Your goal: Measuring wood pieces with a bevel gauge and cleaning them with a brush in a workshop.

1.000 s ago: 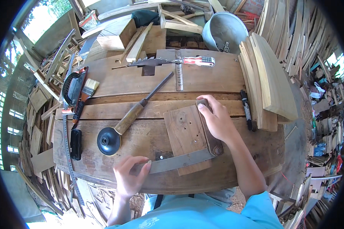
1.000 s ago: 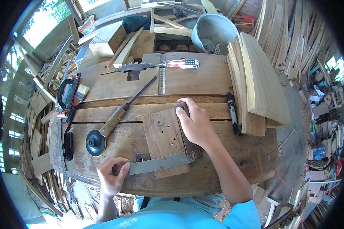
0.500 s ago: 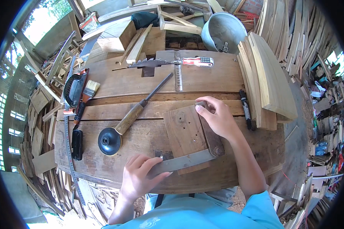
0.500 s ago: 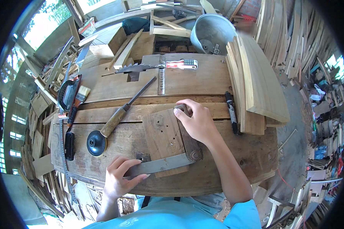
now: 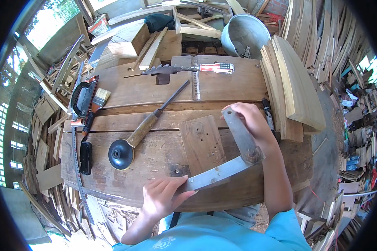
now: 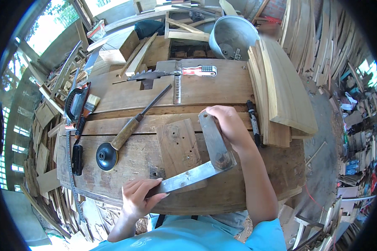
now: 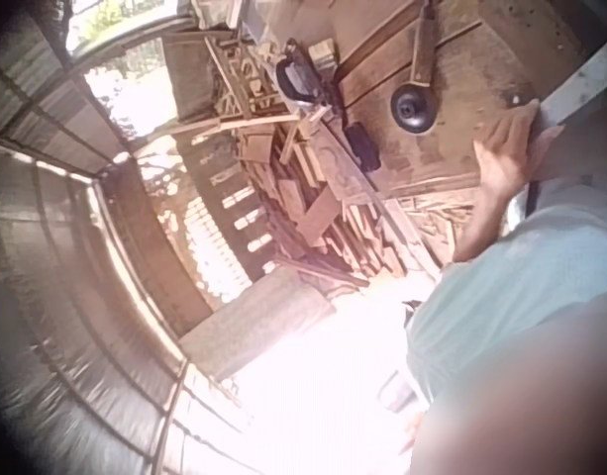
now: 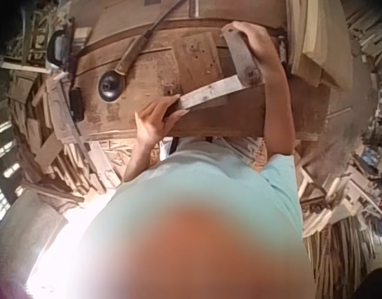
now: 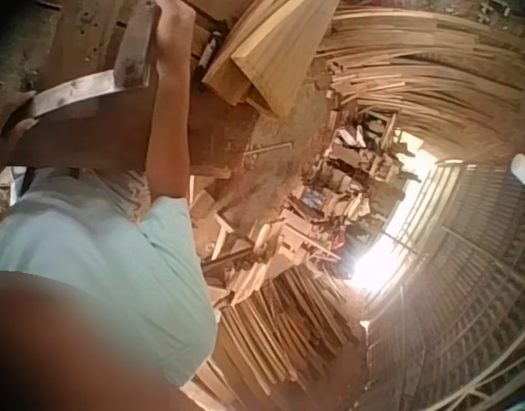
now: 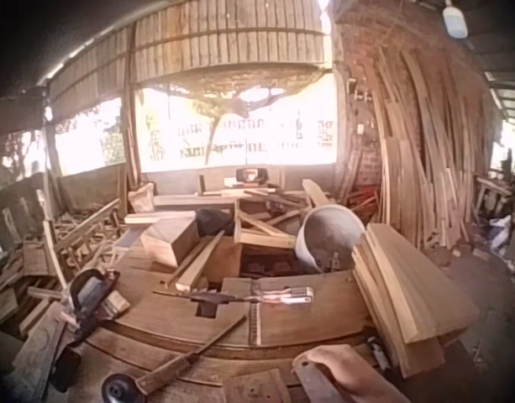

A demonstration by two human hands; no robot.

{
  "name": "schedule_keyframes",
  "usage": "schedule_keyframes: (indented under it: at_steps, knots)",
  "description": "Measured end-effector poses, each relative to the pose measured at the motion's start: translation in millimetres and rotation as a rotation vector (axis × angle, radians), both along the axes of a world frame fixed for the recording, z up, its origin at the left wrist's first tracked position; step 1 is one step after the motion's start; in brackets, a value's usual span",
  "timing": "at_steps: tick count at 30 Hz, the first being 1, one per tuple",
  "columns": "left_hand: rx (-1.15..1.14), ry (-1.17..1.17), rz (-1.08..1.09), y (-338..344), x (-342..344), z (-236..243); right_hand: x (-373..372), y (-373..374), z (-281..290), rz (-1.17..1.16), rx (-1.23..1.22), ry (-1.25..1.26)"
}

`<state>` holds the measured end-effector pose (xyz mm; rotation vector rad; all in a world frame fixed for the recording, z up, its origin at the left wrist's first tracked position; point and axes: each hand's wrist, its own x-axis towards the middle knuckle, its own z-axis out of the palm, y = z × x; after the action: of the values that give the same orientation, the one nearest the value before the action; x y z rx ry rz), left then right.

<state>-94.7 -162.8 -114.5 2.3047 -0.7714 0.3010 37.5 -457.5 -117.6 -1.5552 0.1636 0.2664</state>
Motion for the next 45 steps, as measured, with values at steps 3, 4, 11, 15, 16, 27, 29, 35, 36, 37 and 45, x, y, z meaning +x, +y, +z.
schedule_keyframes:
  at_steps: [3, 4, 11, 15, 16, 27, 29, 35, 36, 37, 45]
  knots:
    - [-0.085, 0.021, 0.059, -7, -5, -1, -1, 1, 7, -0.03, 0.116, 0.032]
    - [-0.145, 0.093, 0.066, -10, -8, -1, -2, 2, 8, -0.034, 0.17, 0.021]
    - [-0.345, 0.591, 0.263, -28, -20, 1, 4, 12, 12, -0.075, 0.201, -0.082]
    - [-0.353, 0.607, 0.294, -35, -13, -1, 24, 19, -3, -0.008, 0.038, -0.066]
    - [-0.307, 0.58, 0.265, -37, -11, 2, 27, 20, -8, 0.002, 0.054, -0.071]
    - [-0.253, 0.524, 0.222, -40, -4, -1, 34, 21, -17, -0.009, 0.04, 0.031]
    - [-0.233, 0.508, 0.223, -39, -4, 0, 33, 23, -19, -0.055, -0.104, -0.044]
    - [-0.161, 0.434, 0.227, -38, -1, -3, 35, 23, -30, -0.104, -0.093, -0.19]
    - [-0.159, 0.437, 0.222, -38, 0, -3, 36, 23, -34, -0.108, -0.094, -0.187]
    - [-0.156, 0.419, 0.234, -39, 2, -4, 38, 23, -37, -0.122, -0.097, -0.21]
    - [-0.149, 0.406, 0.262, -40, 7, -5, 39, 19, -41, -0.134, -0.234, -0.239]
